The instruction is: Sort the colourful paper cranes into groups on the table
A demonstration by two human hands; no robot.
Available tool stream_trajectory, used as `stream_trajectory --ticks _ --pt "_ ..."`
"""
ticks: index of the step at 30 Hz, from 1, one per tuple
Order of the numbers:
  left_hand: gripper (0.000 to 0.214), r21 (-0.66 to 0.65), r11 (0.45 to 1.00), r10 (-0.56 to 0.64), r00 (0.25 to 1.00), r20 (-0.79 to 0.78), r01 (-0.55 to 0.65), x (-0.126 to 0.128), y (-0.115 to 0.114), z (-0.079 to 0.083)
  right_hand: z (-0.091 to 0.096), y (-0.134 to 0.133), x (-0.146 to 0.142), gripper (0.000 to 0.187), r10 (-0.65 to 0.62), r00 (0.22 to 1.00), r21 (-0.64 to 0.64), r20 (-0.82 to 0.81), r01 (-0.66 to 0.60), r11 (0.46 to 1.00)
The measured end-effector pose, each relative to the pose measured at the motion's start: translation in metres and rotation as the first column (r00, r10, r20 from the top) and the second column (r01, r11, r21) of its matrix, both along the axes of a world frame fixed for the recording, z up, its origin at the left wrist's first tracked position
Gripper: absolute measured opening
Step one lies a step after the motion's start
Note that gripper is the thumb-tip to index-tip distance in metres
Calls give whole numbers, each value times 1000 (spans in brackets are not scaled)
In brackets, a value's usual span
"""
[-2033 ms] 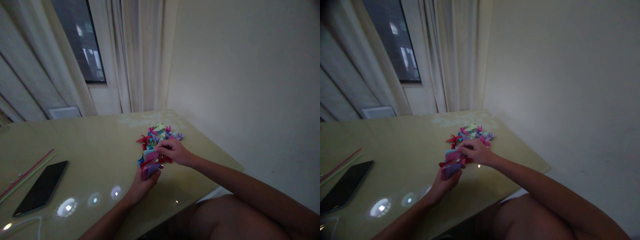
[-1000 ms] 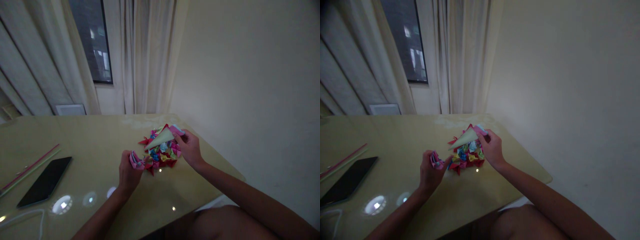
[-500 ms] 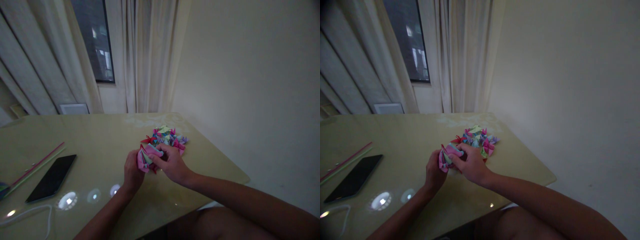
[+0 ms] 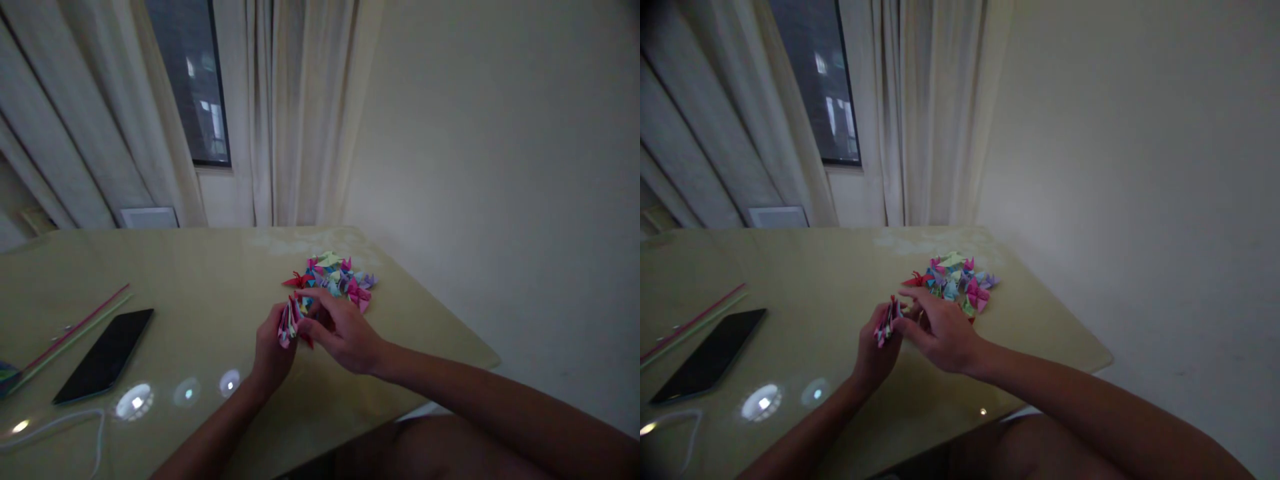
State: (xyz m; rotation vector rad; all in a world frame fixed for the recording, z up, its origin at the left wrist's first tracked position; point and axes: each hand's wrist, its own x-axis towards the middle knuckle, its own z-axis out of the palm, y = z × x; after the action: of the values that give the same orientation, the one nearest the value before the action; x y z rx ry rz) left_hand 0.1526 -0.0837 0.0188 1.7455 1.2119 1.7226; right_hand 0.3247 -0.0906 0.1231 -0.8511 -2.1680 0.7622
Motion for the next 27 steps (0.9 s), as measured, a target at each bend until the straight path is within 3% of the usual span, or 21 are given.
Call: stream_trajectory --ticks 3,7,13,20,24,27 --pt "21 5 990 -142 990 22 142 0 -4 1 4 4 7 50 10 998 44 -59 -8 999" --pt "27 -14 959 -282 959 -3 282 6 -12 6 6 11 8 29 -39 997 25 -72 41 999" --pt "29 -55 961 -270 963 -3 270 9 -15 14 5 19 10 32 -67 992 -46 -108 63 997" --pt "26 -128 947 -294 956 19 294 9 -14 4 10 22 23 18 73 997 8 -38 -73 997" --pt "27 -154 940 -304 952 17 303 10 -14 3 9 19 23 16 33 999 61 -44 -30 998" --pt "26 -134 944 -304 953 12 303 9 -14 4 9 19 21 19 -23 991 2 -129 23 1000"
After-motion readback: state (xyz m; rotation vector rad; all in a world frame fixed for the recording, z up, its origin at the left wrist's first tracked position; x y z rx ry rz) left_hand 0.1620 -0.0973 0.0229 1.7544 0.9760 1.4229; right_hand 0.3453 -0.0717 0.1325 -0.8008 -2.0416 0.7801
